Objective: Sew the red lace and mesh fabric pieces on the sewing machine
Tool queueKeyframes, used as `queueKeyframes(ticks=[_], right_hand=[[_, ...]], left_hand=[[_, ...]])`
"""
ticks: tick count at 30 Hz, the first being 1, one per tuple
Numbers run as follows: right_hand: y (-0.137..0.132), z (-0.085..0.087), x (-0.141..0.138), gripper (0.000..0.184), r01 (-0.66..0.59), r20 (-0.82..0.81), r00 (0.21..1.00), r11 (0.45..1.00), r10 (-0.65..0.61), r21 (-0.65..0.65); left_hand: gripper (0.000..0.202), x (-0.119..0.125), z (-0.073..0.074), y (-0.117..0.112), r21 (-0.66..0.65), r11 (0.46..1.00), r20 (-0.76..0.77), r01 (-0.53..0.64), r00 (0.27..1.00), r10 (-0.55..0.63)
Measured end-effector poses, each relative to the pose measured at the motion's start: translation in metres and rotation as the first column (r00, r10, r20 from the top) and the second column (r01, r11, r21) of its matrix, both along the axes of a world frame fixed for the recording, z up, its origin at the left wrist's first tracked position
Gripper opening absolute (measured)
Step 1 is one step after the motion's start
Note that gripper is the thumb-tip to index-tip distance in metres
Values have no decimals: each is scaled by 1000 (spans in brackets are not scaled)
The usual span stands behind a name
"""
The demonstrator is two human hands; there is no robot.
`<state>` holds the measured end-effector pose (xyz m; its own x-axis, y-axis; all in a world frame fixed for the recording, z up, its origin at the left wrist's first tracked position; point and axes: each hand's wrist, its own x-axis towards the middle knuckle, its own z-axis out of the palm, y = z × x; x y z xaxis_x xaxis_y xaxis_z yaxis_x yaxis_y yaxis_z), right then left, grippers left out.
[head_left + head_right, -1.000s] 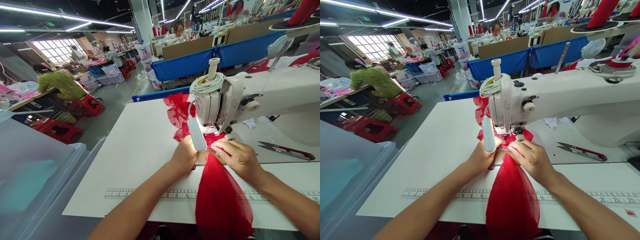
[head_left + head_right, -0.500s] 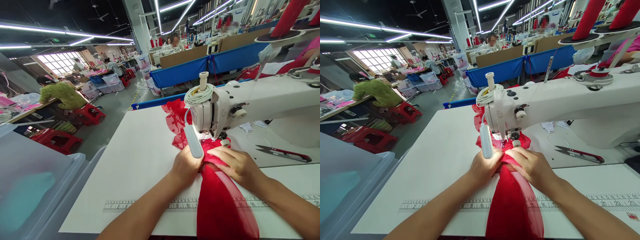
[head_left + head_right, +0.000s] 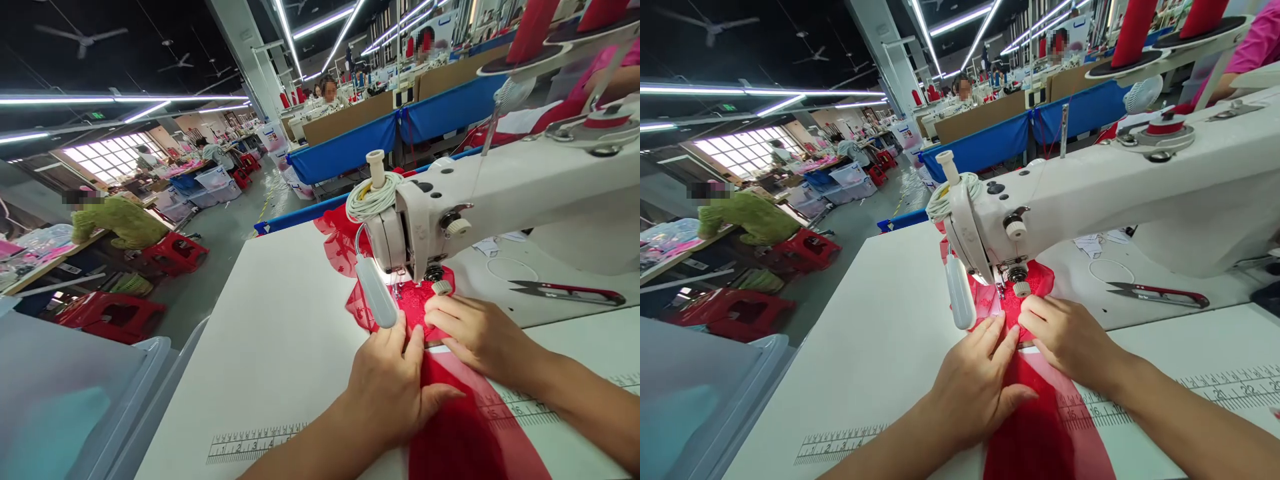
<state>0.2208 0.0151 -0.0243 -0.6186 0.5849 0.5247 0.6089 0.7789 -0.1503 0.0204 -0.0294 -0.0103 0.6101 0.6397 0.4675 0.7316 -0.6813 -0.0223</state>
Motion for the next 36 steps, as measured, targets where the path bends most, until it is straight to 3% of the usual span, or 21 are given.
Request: queueKeyframes(ticks=[3,14,21,30,36], right_hand=[[1,0,0,26,-8,-2,1000,1000,8,2],[5,1,0,26,-2,12,1000,1000,1,13],[8,4,-4,30,36,-21,999,997,-35,70],[13,1,-4,33,59,-49,997,997,-57,52],[11,2,-4,32,94,-23,995,993,-93,76]], left_hand=[[87,2,-3,-3,46,998,20,-31,999,30],[87,4,-3,3,111,992,24,-61,998,59],[85,0,-5,8,93,993,-29,-67,997,70],[87,-2,-11,13,45,992,-68,-118,990,121],[91,0,-8,11,45,988,-60,-145,987,148]])
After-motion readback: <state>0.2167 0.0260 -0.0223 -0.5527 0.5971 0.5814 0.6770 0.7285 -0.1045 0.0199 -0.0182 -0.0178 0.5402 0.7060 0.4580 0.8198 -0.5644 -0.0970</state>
